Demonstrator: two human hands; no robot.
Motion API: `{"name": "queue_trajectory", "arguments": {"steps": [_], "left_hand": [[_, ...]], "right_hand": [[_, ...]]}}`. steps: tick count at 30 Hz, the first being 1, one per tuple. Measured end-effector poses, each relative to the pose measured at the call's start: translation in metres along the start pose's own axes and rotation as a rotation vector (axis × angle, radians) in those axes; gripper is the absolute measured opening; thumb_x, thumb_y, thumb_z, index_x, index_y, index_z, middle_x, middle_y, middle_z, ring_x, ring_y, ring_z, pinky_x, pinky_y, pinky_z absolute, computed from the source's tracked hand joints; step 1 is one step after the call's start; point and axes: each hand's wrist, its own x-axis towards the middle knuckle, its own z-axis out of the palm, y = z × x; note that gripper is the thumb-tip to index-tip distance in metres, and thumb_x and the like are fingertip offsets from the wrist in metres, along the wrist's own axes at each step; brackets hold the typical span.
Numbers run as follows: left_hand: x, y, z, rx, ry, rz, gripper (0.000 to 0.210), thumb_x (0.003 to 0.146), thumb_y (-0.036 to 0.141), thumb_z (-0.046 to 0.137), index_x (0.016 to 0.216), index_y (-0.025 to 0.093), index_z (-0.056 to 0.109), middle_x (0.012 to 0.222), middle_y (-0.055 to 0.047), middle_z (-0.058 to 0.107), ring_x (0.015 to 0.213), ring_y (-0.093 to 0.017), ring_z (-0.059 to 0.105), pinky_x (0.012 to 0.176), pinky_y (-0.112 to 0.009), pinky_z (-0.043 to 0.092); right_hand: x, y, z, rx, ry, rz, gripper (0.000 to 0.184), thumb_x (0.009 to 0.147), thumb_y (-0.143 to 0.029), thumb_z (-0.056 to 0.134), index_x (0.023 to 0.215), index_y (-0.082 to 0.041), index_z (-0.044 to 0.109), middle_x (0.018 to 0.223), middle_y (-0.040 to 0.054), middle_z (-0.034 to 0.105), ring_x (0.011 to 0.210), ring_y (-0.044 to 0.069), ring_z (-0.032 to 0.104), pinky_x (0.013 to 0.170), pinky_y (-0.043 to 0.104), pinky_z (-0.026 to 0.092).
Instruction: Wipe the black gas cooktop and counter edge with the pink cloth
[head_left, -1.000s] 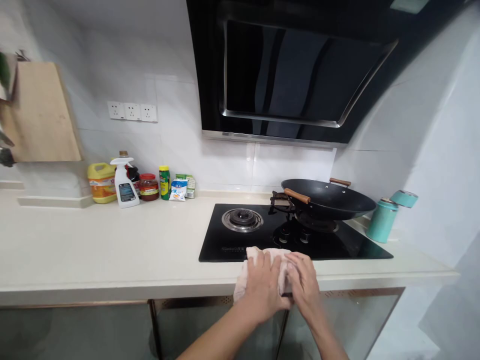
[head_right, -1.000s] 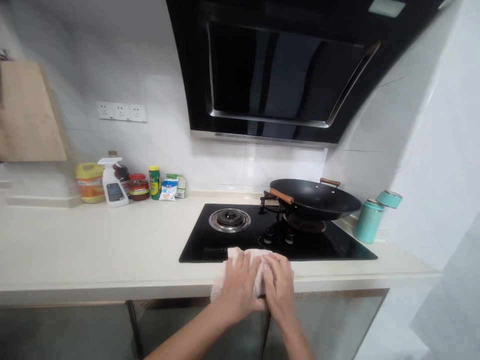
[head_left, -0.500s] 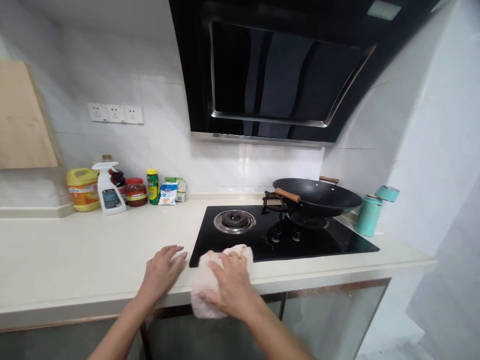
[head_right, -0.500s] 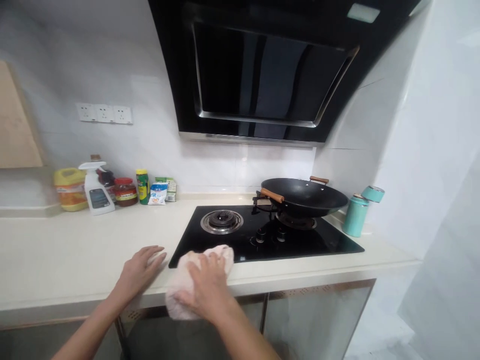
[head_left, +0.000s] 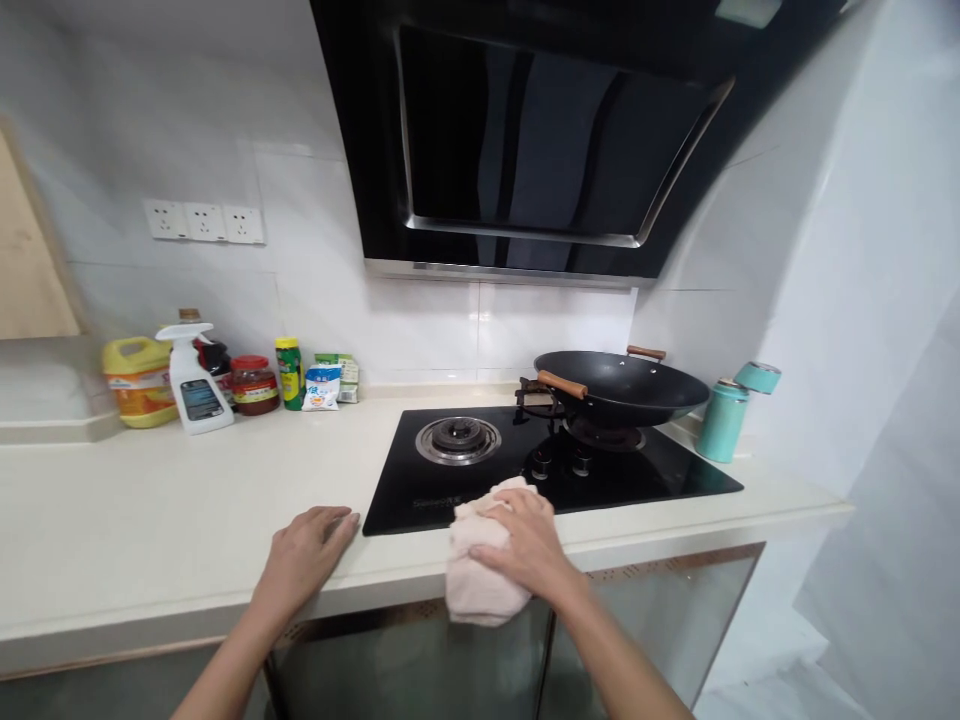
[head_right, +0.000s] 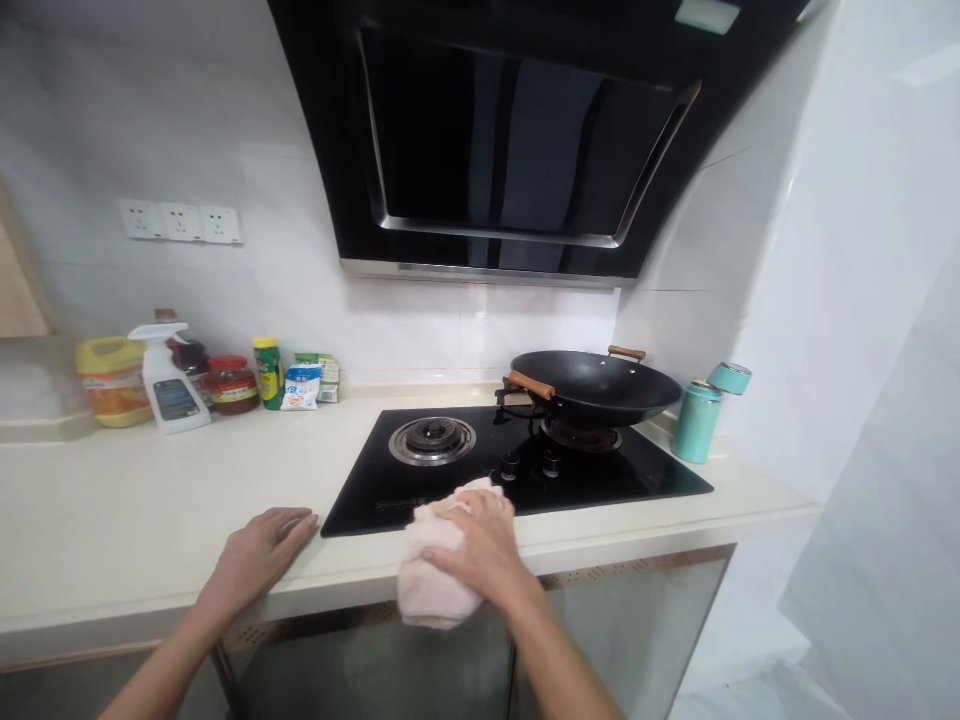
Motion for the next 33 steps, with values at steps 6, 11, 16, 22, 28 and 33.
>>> {"name": "queue_trajectory", "arguments": {"steps": [6,11,16,22,28,33], "left_hand": [[-0.002,0.003,0.001,0.044,0.019,0.041,0.053,0.095,0.055,0.039,0.109,0.021,0.077,0.121,-0.008,0.076,0.118,-0.029,0.066,0.098,-0.040,0.050],[-0.003,0.004,0.000,0.056,0.023,0.035,0.055,0.095,0.055,0.038,0.113,0.020,0.076,0.122,-0.010,0.075,0.116,-0.031,0.067,0.096,-0.042,0.050],[-0.004,0.009,0.001,0.059,0.030,0.045,0.054,0.094,0.053,0.038,0.111,0.020,0.077,0.121,-0.011,0.076,0.115,-0.032,0.067,0.096,-0.043,0.050],[-0.007,0.014,0.002,0.079,0.040,0.040,0.050,0.094,0.049,0.039,0.109,0.020,0.077,0.120,-0.011,0.075,0.114,-0.032,0.066,0.095,-0.043,0.049],[-0.009,0.015,0.003,0.106,0.057,0.048,0.048,0.095,0.046,0.037,0.109,0.021,0.076,0.118,-0.010,0.076,0.111,-0.031,0.068,0.094,-0.042,0.049],[-0.011,0.018,0.004,0.094,0.100,0.054,0.046,0.094,0.045,0.040,0.110,0.021,0.076,0.116,-0.010,0.076,0.109,-0.030,0.068,0.093,-0.041,0.049]], "right_hand": [[-0.033,0.110,-0.048,-0.230,0.040,0.307,0.049,0.087,-0.059,0.062,0.127,-0.031,0.066,0.140,0.0048,0.059,0.130,0.028,0.048,0.109,0.046,0.034],[-0.070,0.194,-0.095,-0.403,0.074,0.573,0.051,0.090,-0.057,0.053,0.132,-0.030,0.061,0.145,0.0063,0.055,0.130,0.031,0.049,0.101,0.047,0.042],[-0.099,0.247,-0.140,-0.478,0.132,0.804,0.053,0.094,-0.051,0.042,0.138,-0.024,0.053,0.133,0.0155,0.061,0.110,0.034,0.062,0.089,0.048,0.047],[-0.057,0.245,-0.156,-0.414,0.297,0.818,0.064,0.095,-0.063,0.036,0.136,-0.018,0.055,0.123,0.0171,0.065,0.108,0.031,0.064,0.086,0.040,0.048],[-0.004,0.200,-0.098,-0.516,0.051,0.716,0.050,0.095,-0.056,0.041,0.123,-0.024,0.068,0.132,0.0145,0.061,0.121,0.038,0.056,0.102,0.058,0.038],[-0.008,0.158,-0.068,-0.608,-0.004,0.619,0.047,0.098,-0.051,0.037,0.117,-0.024,0.070,0.120,0.0144,0.063,0.117,0.036,0.054,0.100,0.059,0.038]]}}
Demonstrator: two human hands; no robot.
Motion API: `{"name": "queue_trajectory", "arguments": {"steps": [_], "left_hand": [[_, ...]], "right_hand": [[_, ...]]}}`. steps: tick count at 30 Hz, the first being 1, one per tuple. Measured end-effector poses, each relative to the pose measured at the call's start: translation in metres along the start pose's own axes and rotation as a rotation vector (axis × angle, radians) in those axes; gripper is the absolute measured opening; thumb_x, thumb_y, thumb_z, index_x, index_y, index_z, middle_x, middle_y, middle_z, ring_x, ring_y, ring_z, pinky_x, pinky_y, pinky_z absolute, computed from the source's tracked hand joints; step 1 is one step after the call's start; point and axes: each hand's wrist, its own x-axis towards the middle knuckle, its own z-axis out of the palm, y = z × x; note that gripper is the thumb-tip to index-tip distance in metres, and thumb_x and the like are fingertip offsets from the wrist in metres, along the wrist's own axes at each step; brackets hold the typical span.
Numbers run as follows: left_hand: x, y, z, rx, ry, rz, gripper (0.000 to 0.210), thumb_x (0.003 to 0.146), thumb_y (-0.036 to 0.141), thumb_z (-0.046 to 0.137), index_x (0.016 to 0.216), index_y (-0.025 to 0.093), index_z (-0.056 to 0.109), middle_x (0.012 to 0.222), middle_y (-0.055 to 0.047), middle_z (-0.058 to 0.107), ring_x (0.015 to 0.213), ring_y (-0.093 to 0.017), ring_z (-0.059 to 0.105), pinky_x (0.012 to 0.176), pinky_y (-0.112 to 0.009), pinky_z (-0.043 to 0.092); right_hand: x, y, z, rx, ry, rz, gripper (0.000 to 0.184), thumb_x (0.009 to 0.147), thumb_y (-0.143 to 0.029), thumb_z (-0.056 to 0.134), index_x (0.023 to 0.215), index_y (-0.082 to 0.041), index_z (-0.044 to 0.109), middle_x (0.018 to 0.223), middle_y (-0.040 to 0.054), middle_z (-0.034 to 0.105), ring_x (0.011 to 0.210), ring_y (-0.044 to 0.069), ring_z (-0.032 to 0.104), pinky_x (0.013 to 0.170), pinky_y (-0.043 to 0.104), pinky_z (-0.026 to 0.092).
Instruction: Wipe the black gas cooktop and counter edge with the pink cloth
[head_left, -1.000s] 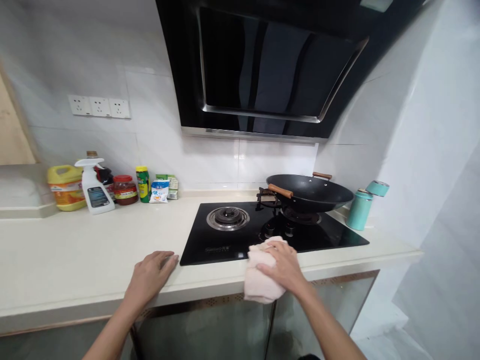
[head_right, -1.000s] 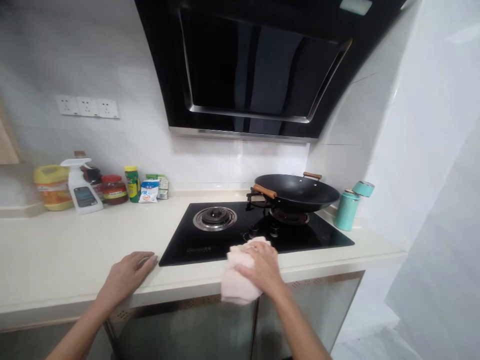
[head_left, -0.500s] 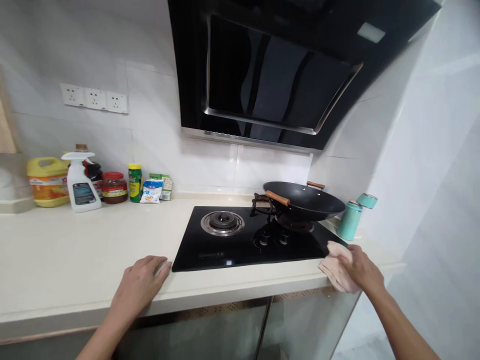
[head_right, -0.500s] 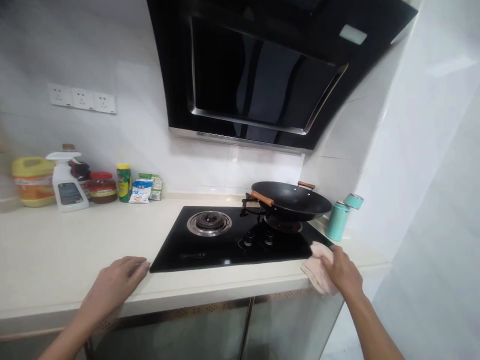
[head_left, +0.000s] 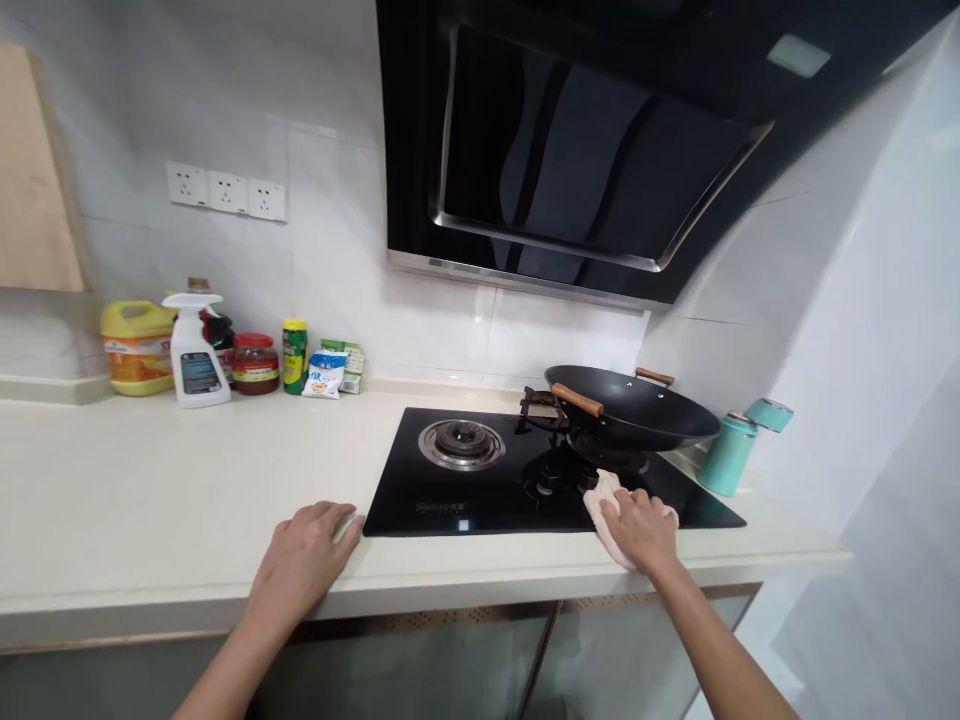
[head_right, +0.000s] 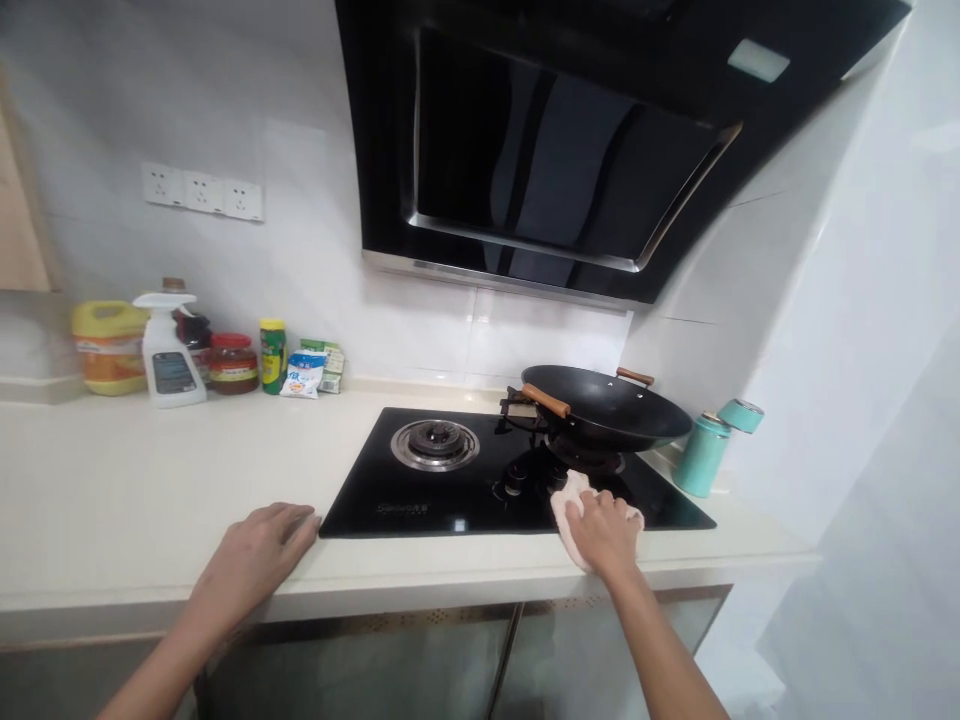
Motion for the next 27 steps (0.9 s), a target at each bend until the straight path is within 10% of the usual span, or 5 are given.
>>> {"name": "queue_trajectory", "arguments": {"steps": [5,14,23,27], "left_hand": [[-0.001,0.004,-0.001,-0.016,-0.014,0.001,0.046,0.095,0.045,0.040,0.111,0.020,0.076,0.116,-0.011,0.076,0.108,-0.032,0.067,0.092,-0.043,0.048],[-0.005,0.005,-0.004,-0.043,-0.005,0.006,0.042,0.096,0.043,0.042,0.111,0.021,0.075,0.115,-0.010,0.076,0.108,-0.030,0.067,0.093,-0.042,0.047],[-0.006,-0.003,0.006,-0.114,0.054,-0.002,0.037,0.097,0.041,0.045,0.108,0.022,0.075,0.111,-0.009,0.076,0.106,-0.028,0.068,0.091,-0.042,0.048],[-0.006,-0.003,0.006,-0.127,0.037,-0.023,0.034,0.097,0.040,0.047,0.108,0.022,0.074,0.110,-0.008,0.076,0.106,-0.028,0.068,0.091,-0.042,0.047]], "right_hand": [[-0.036,-0.032,-0.021,-0.067,0.018,-0.181,0.046,0.100,-0.046,0.036,0.116,-0.019,0.069,0.114,0.0168,0.063,0.102,0.032,0.058,0.084,0.045,0.044],[-0.060,-0.176,-0.036,0.129,0.084,-0.680,0.030,0.101,-0.036,0.042,0.102,-0.020,0.067,0.105,0.0109,0.065,0.098,0.026,0.058,0.088,0.039,0.042],[0.079,-0.176,-0.040,0.197,-0.021,-0.384,0.044,0.106,-0.029,0.026,0.142,-0.020,0.050,0.131,0.0127,0.059,0.115,0.023,0.058,0.097,0.034,0.041],[0.125,-0.160,-0.029,0.075,-0.223,-0.249,0.038,0.103,-0.034,0.049,0.138,-0.021,0.055,0.130,0.0103,0.062,0.111,0.022,0.062,0.095,0.039,0.051]]}}
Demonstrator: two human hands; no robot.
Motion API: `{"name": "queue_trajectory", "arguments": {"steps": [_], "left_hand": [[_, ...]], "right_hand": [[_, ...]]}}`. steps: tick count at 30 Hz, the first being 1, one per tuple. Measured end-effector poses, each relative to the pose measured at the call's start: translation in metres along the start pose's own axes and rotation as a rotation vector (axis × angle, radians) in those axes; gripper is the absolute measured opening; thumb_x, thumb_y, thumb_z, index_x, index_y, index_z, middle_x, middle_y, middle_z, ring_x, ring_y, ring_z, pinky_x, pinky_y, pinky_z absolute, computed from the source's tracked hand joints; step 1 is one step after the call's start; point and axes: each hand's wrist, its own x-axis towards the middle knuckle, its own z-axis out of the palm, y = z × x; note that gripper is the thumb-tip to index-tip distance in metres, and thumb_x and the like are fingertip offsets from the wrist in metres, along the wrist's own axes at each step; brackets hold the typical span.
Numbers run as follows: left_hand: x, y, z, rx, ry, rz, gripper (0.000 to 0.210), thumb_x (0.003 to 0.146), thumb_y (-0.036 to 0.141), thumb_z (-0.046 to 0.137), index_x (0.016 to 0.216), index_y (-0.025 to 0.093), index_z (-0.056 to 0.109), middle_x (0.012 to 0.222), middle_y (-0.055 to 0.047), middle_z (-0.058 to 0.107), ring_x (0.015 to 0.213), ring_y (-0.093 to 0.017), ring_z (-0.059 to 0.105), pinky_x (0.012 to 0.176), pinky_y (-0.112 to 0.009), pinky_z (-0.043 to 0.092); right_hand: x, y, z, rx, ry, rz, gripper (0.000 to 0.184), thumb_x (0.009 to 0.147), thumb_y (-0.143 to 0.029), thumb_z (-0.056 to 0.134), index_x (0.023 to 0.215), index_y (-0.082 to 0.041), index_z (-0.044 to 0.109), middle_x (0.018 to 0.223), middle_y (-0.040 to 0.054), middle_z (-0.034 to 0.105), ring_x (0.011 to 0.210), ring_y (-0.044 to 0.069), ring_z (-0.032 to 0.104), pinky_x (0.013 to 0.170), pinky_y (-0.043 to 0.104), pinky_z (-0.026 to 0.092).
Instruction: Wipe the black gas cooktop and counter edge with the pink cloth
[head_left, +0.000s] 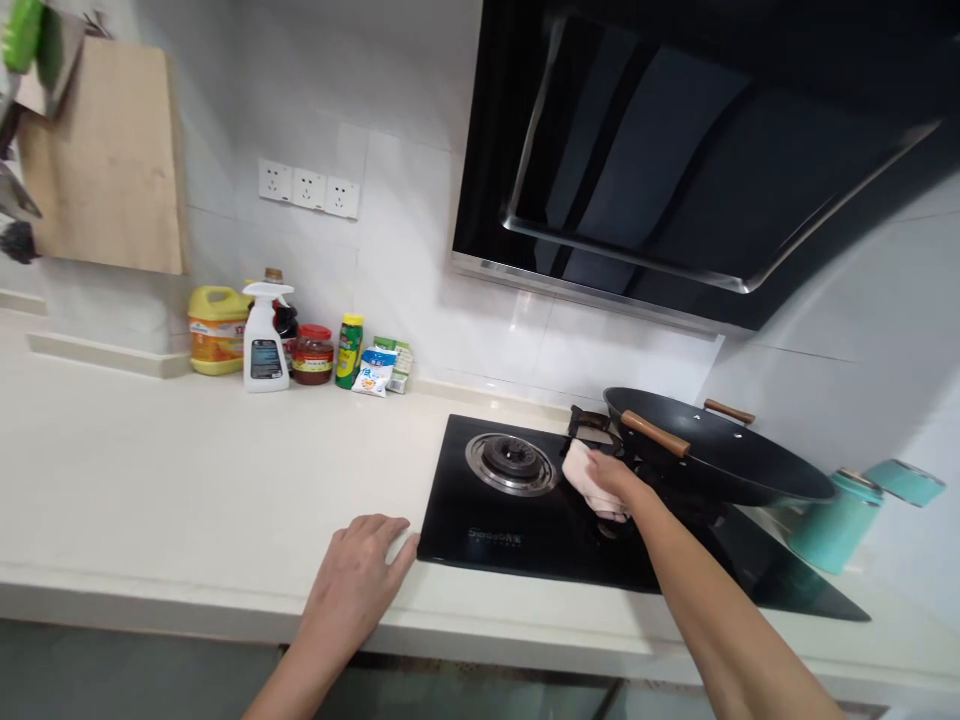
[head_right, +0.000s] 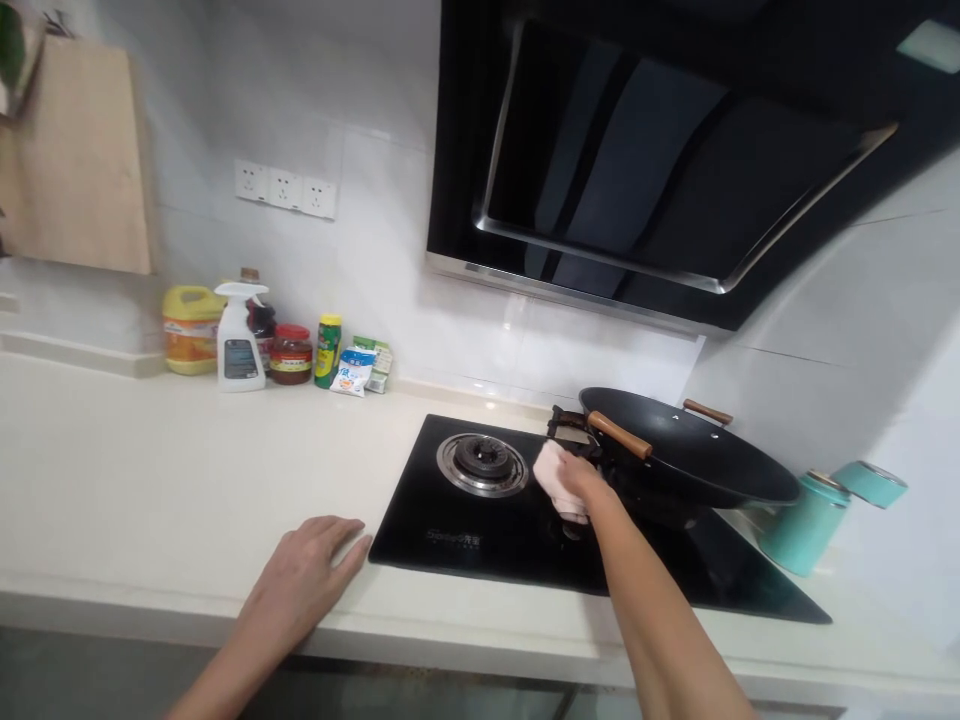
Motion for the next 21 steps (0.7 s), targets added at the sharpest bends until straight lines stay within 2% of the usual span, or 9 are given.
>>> {"name": "queue_trajectory", "arguments": {"steps": [3,9,15,21], "left_hand": [[0.000,0.000,0.000,-0.008,0.003,-0.002,0.034,0.098,0.039,0.048,0.108,0.022,0.074,0.110,-0.008,0.076,0.106,-0.027,0.067,0.091,-0.042,0.047],[-0.001,0.002,-0.002,0.002,0.008,0.014,0.034,0.098,0.041,0.047,0.108,0.023,0.074,0.111,-0.008,0.076,0.108,-0.027,0.066,0.089,-0.039,0.046],[0.000,0.006,-0.006,0.062,-0.061,0.011,0.035,0.098,0.038,0.046,0.111,0.021,0.074,0.113,-0.010,0.075,0.108,-0.028,0.065,0.088,-0.041,0.045],[0.002,0.005,-0.006,0.092,-0.070,0.021,0.038,0.099,0.038,0.044,0.113,0.020,0.074,0.115,-0.010,0.074,0.110,-0.029,0.065,0.091,-0.042,0.045]], "right_hand": [[0.010,0.002,0.012,-0.072,-0.124,0.072,0.041,0.096,-0.042,0.064,0.129,-0.018,0.060,0.128,0.0092,0.062,0.109,0.022,0.064,0.092,0.045,0.056],[-0.001,-0.019,0.024,-0.169,-0.172,0.026,0.044,0.097,-0.045,0.062,0.132,-0.019,0.058,0.131,0.0097,0.061,0.113,0.024,0.063,0.097,0.048,0.054],[-0.042,-0.047,0.014,-0.185,-0.136,-0.150,0.050,0.102,-0.052,0.036,0.136,-0.021,0.057,0.127,0.0156,0.066,0.115,0.031,0.064,0.099,0.050,0.044],[-0.101,-0.091,0.014,-0.122,0.009,-0.374,0.065,0.092,-0.075,0.041,0.129,-0.025,0.060,0.133,0.0154,0.062,0.121,0.034,0.057,0.101,0.050,0.035]]}}
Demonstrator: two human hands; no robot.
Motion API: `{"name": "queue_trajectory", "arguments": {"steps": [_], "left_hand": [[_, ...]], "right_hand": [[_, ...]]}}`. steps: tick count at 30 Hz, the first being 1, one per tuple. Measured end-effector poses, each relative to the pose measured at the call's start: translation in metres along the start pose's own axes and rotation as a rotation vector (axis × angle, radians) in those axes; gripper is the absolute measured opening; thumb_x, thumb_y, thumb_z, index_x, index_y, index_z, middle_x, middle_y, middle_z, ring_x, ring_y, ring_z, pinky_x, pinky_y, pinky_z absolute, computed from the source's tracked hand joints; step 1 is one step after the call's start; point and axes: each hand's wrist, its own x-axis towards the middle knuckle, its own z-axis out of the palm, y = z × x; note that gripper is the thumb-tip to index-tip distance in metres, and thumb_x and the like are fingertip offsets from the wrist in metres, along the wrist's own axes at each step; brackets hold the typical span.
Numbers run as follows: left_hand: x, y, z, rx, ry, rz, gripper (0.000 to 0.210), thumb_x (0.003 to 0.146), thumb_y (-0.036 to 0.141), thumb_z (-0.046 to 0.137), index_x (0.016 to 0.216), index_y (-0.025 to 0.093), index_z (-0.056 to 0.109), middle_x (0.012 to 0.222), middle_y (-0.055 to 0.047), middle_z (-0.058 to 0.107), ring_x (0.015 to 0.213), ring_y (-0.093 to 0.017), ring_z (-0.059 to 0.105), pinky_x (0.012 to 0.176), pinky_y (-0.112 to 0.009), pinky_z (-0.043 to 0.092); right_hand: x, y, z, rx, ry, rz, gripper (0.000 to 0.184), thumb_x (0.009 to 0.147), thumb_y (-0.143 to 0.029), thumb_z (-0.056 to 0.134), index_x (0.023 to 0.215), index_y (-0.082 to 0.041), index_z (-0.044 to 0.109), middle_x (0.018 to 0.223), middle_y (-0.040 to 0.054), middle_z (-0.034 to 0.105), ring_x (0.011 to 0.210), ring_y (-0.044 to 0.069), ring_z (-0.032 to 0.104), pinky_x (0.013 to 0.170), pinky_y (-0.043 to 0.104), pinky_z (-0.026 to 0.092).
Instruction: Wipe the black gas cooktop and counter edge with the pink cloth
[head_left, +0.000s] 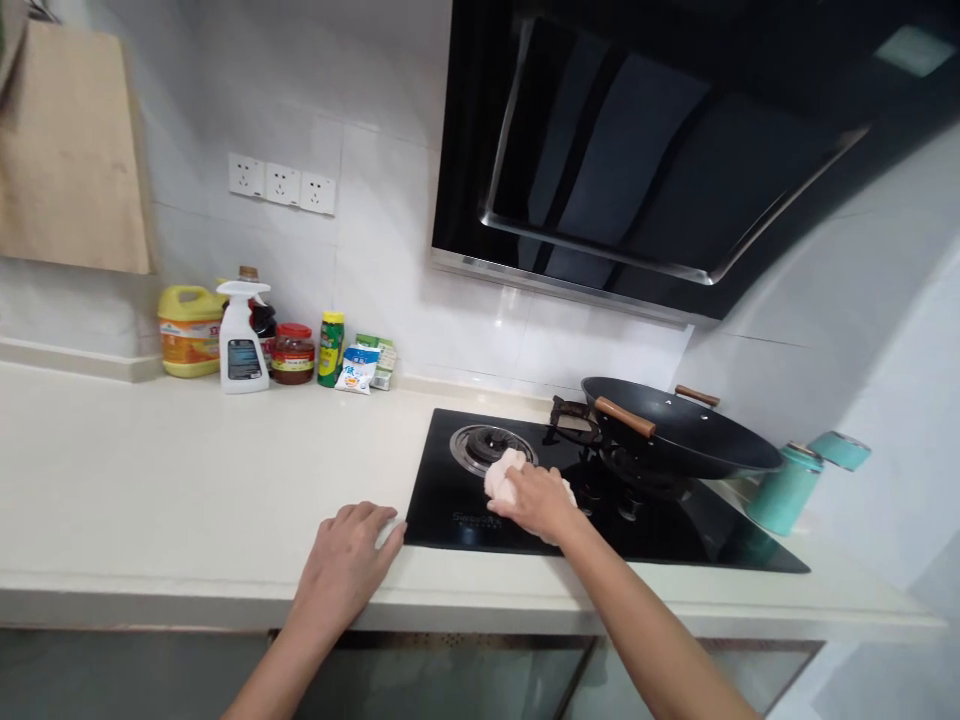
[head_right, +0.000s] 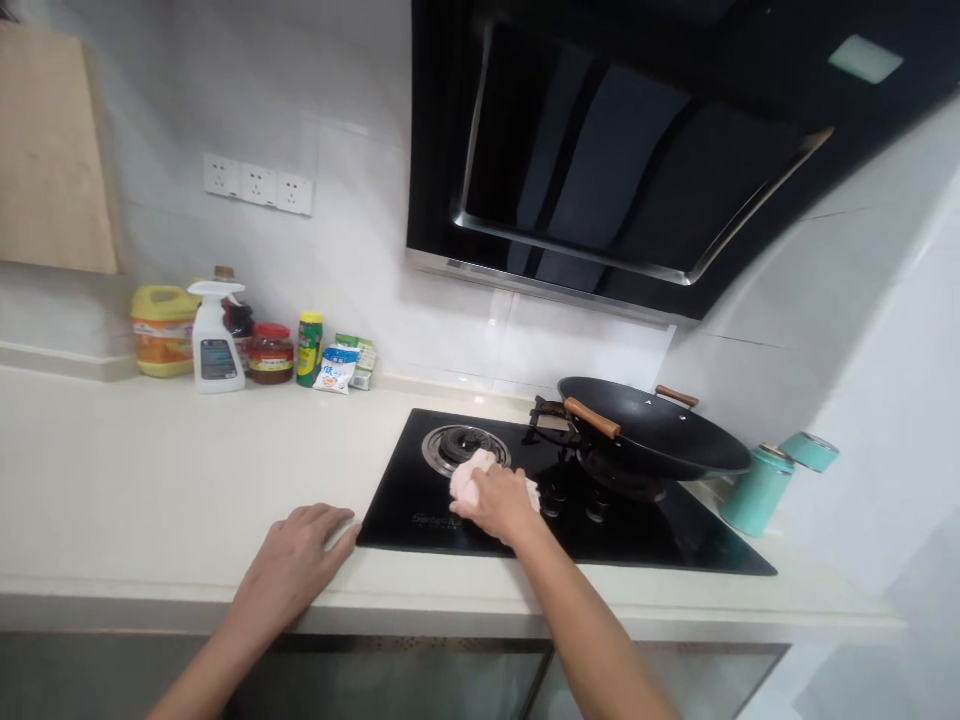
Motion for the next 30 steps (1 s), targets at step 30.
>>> {"name": "queue_trajectory", "arguments": {"steps": [30], "left_hand": [[0.006,-0.010,0.005,-0.063,-0.022,-0.018,0.043,0.095,0.047,0.041,0.106,0.023,0.076,0.115,-0.008,0.075,0.113,-0.028,0.065,0.094,-0.041,0.046]], "right_hand": [[-0.029,0.159,0.022,0.414,0.267,0.540,0.047,0.096,-0.044,0.038,0.122,-0.022,0.070,0.132,0.0152,0.062,0.124,0.035,0.052,0.105,0.055,0.034]]}}
